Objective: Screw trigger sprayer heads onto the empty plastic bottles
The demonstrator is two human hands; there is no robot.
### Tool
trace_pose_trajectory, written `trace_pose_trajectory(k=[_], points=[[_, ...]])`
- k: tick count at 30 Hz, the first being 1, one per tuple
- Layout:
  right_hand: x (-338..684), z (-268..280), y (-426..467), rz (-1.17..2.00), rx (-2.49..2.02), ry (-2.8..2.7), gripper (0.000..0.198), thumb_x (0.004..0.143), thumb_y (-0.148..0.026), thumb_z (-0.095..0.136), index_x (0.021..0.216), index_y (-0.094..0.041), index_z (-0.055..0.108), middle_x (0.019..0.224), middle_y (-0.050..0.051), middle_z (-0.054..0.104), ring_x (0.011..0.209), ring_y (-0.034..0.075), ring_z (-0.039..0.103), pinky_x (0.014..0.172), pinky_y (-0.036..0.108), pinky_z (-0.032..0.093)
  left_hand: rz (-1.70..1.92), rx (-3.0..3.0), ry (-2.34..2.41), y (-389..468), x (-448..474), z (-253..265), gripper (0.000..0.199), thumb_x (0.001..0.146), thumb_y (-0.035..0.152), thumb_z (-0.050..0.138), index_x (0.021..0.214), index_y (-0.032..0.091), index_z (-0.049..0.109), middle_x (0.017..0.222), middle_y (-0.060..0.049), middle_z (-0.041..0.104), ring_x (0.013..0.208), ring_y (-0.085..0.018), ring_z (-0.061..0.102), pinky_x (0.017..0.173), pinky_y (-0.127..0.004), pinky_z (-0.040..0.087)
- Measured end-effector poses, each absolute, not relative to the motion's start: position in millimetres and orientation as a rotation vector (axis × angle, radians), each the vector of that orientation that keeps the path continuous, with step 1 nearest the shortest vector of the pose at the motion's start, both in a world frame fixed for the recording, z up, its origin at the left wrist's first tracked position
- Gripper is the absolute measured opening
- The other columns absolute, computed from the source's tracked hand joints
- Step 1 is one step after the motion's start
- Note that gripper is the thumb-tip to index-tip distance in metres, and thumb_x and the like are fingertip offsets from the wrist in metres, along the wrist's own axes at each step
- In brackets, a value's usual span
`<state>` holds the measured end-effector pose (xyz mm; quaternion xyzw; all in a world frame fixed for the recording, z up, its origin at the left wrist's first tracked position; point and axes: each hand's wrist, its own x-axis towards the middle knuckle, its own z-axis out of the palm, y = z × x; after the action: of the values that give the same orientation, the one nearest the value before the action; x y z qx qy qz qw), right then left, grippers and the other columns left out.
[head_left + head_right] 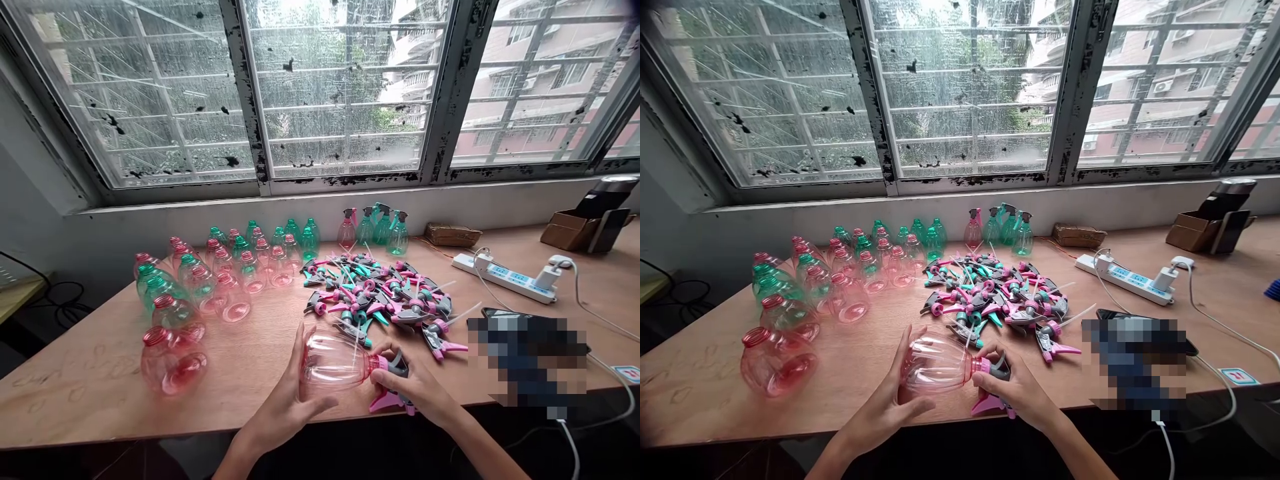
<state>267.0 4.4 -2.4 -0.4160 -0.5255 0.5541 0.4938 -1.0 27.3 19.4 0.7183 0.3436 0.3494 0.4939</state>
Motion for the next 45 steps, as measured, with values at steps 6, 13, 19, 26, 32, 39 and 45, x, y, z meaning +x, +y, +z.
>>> trace_pose_trajectory(k=[6, 13, 19, 26, 32, 39, 45], points=[[266, 0, 4, 1.354, -1.018, -1.274, 0.041, 0.08, -0.051, 0.08, 0.098, -0.02, 0.059, 0.071, -0.002, 0.066, 0.066, 0.018, 0.061, 0.063, 0.029, 0.047, 0.842, 1.705, 0.833, 28, 0, 21, 0.097, 0.09, 0.039, 0.072, 0.162, 0.035, 0.007, 0.172, -0.006, 0.01, 0.156, -0.035, 0.012, 0.127, -0.053, 0.01], [265, 4, 3, 1.374, -1.006, -1.24, 0.041, 0.079, -0.051, 0.081, 0.095, -0.02, 0.058, 0.072, -0.001, 0.067, 0.065, 0.017, 0.062, 0.064, 0.029, 0.048, 0.848, 1.706, 0.801, 29, -2, 17, 0.104, 0.09, 0.037, 0.073, 0.16, 0.041, -0.004, 0.173, -0.005, 0.006, 0.153, -0.035, 0.025, 0.126, -0.052, 0.018], [266, 6, 2, 1.346, -1.011, -1.281, 0.041, 0.077, -0.049, 0.083, 0.095, -0.02, 0.06, 0.075, -0.002, 0.066, 0.066, 0.016, 0.061, 0.062, 0.027, 0.047, 0.779, 1.626, 0.789, 29, -1, 23, 0.101, 0.088, 0.039, 0.075, 0.161, 0.036, 0.006, 0.171, -0.008, 0.011, 0.144, -0.034, 0.04, 0.12, -0.047, 0.033], [266, 4, 3, 1.361, -1.035, -1.266, 0.044, 0.078, -0.055, 0.08, 0.096, -0.021, 0.058, 0.071, -0.001, 0.068, 0.064, 0.018, 0.062, 0.063, 0.03, 0.048, 0.782, 1.657, 0.81, 28, -1, 19, 0.105, 0.09, 0.036, 0.074, 0.16, 0.04, -0.004, 0.164, -0.01, 0.032, 0.14, -0.033, 0.048, 0.12, -0.051, 0.031], [266, 3, 3, 1.33, -1.051, -1.301, 0.044, 0.078, -0.054, 0.081, 0.096, -0.02, 0.061, 0.072, 0.0, 0.069, 0.067, 0.018, 0.063, 0.065, 0.029, 0.048, 0.759, 1.589, 0.863, 32, -7, 20, 0.102, 0.087, 0.04, 0.076, 0.162, 0.032, 0.009, 0.168, -0.011, 0.026, 0.154, -0.037, 0.02, 0.125, -0.054, 0.019], [264, 4, 2, 1.29, -1.082, -1.335, 0.042, 0.079, -0.054, 0.08, 0.094, -0.02, 0.06, 0.071, -0.001, 0.066, 0.065, 0.018, 0.063, 0.062, 0.03, 0.048, 0.771, 1.63, 0.771, 42, -16, 22, 0.105, 0.083, 0.026, 0.081, 0.159, 0.041, 0.011, 0.167, -0.006, 0.029, 0.152, -0.033, 0.029, 0.124, -0.054, 0.022], [266, 3, 2, 1.296, -1.091, -1.342, 0.042, 0.079, -0.054, 0.08, 0.096, -0.019, 0.061, 0.072, 0.0, 0.068, 0.066, 0.019, 0.064, 0.063, 0.031, 0.049, 0.744, 1.604, 0.846, 38, -16, 24, 0.114, 0.078, 0.031, 0.085, 0.16, 0.038, 0.006, 0.17, -0.005, 0.023, 0.157, -0.035, 0.012, 0.126, -0.055, 0.012]])
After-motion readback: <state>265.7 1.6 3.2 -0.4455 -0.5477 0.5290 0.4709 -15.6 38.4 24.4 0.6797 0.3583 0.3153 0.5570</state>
